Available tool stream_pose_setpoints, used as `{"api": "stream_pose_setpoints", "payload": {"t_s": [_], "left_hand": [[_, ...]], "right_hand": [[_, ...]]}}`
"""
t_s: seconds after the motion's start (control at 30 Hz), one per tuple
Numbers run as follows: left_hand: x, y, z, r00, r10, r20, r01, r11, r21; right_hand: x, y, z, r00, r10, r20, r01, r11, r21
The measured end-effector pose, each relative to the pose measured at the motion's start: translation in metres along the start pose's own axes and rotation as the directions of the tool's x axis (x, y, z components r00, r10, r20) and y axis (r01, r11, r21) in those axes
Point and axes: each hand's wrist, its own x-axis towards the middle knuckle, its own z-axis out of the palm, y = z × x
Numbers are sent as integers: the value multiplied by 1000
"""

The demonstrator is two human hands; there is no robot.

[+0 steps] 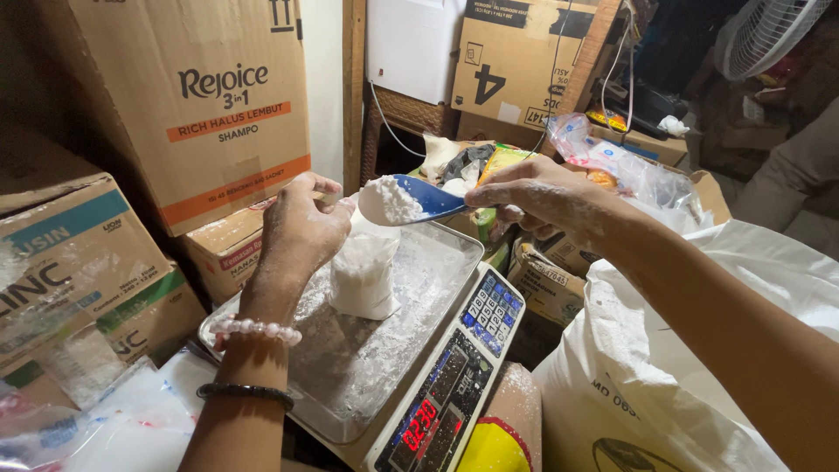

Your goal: The person scoops white powder from a large sack into small plastic bags placed on a digital scale. They adjust the amount by adding or removing powder until the target weight is reached, then tie the bag and set it aside.

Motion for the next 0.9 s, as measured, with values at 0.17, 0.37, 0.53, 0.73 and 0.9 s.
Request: {"api": "stream_pose_setpoints", "payload": {"t_s": [0.17, 0.37, 0.53, 0.73, 0.9], "left_hand": [[5, -10, 4, 998, -53, -13, 54, 998, 32], [8, -14, 6, 998, -65, -16, 65, 998, 10], [8, -13, 7, 999, -49, -21, 49, 999, 10], [8, -11, 5, 995, -101, 5, 101, 995, -15], [8, -11, 6, 998, -38, -41, 38, 999, 3]], "right_hand": [[19, -15, 6, 998, 10, -56, -23, 970, -241], [22, -52, 21, 967, -245, -63, 153, 765, -625], [1, -84, 39, 944, -316, -93, 79, 492, -867], [-15, -101, 58, 904, -416, -97, 47, 323, -945], [-18, -96, 53, 887, -453, -85, 73, 320, -945]]}}
